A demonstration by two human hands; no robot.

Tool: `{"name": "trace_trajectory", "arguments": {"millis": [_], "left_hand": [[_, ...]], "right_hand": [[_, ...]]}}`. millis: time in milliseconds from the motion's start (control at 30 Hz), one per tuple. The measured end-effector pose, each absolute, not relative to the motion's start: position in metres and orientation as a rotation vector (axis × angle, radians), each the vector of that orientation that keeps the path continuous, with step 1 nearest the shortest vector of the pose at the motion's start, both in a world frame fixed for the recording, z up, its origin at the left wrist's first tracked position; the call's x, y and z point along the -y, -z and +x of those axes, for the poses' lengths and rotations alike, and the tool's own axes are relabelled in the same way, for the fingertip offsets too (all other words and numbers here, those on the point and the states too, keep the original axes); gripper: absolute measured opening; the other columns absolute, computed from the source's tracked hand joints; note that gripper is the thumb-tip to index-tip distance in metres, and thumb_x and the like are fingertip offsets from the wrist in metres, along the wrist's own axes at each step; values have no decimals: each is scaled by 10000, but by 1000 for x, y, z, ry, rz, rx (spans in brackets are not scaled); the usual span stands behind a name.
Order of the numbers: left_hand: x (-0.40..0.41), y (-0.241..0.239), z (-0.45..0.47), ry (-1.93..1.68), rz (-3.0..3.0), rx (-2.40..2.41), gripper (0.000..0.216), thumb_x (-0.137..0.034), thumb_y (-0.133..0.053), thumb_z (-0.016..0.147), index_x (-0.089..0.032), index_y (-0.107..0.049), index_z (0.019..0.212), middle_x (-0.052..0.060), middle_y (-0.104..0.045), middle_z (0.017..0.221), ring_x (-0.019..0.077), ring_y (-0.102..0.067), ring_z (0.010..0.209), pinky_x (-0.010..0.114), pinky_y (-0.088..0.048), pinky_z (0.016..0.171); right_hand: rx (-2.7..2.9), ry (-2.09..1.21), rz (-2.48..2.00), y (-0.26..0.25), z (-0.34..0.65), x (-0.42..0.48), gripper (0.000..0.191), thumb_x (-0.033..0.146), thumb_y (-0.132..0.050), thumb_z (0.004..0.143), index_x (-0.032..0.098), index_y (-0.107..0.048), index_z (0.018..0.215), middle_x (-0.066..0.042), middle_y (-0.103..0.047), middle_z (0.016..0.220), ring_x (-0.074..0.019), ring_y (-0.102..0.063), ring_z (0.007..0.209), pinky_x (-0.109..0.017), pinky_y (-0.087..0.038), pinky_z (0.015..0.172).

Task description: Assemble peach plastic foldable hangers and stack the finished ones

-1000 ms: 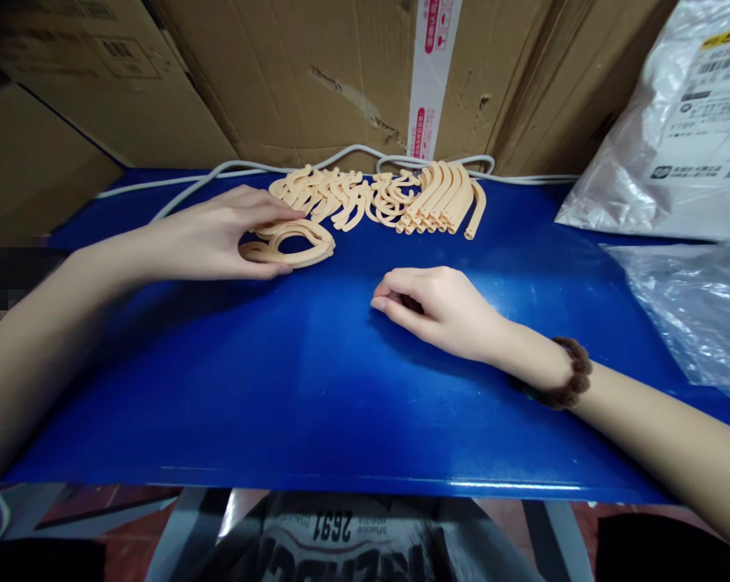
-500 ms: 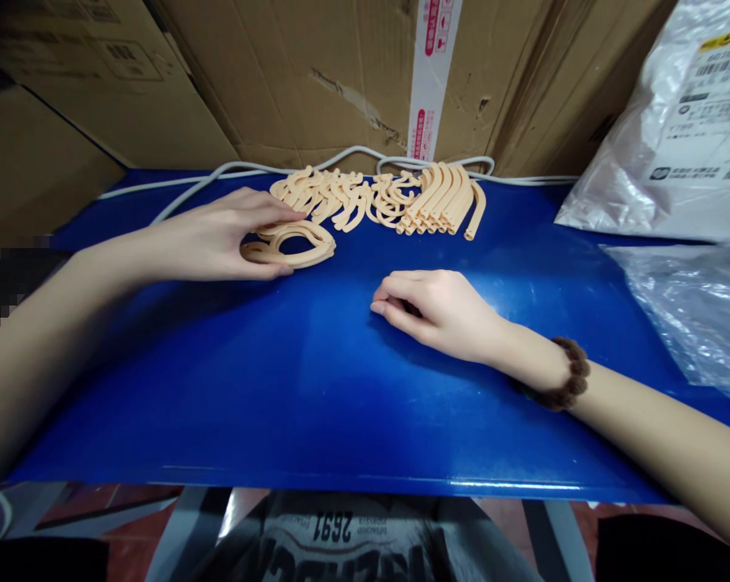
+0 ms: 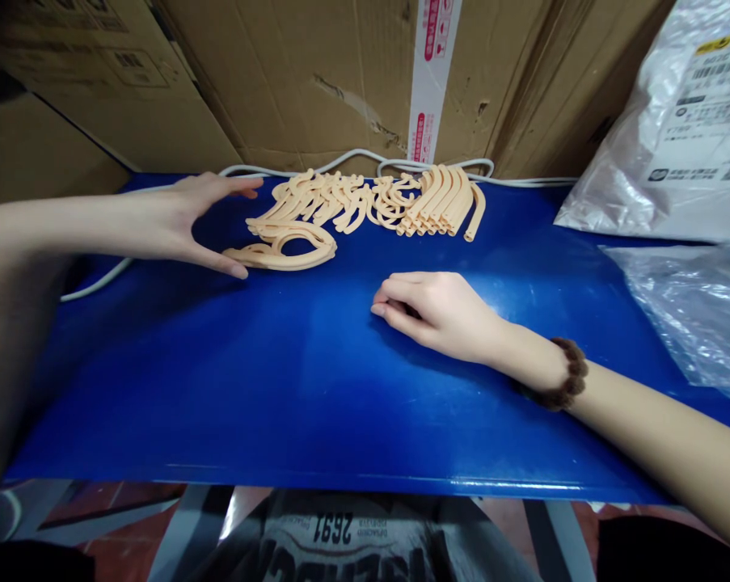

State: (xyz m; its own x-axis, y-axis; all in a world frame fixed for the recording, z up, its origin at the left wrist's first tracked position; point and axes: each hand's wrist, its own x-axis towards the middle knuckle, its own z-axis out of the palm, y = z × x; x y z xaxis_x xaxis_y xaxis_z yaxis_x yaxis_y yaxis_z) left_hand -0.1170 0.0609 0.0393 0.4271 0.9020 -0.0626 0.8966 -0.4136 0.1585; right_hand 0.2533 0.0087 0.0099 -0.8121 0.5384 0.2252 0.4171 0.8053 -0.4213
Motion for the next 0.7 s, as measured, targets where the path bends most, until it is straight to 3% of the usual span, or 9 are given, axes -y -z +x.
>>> {"name": "trace_trajectory", "arguments": {"millis": [100,267,700], "left_hand": [[-64,-40,-126,-25,2440,-1624,1152,-792,-690,569,-290,-293,1526,54,-482,1464,333,-461,1329,502,-339,1124],[-67,-42,-132,72,2415,-1644,864,-769,-680,615,-301,-552,1330,28,-561,1374,285,-539,1230,435,-382,1078],[-70,-37,-130,141,2469,-1629,856,-747,-647,685,-261,-497,1374,54,-542,1378,271,-538,1212,399,-411,1050]], "right_hand": [[2658,-510,-729,-9,253,-9,201,287,-468,1000,176,-615,919,-28,-661,865,-124,-607,766,-239,-428,713],[2666,-527,-744,-10,254,-8,203,290,-464,999,182,-615,917,-34,-665,872,-131,-611,771,-248,-433,717],[2668,-521,-737,-11,253,-7,210,289,-460,1000,181,-619,918,-41,-670,877,-134,-610,773,-245,-430,714]]}}
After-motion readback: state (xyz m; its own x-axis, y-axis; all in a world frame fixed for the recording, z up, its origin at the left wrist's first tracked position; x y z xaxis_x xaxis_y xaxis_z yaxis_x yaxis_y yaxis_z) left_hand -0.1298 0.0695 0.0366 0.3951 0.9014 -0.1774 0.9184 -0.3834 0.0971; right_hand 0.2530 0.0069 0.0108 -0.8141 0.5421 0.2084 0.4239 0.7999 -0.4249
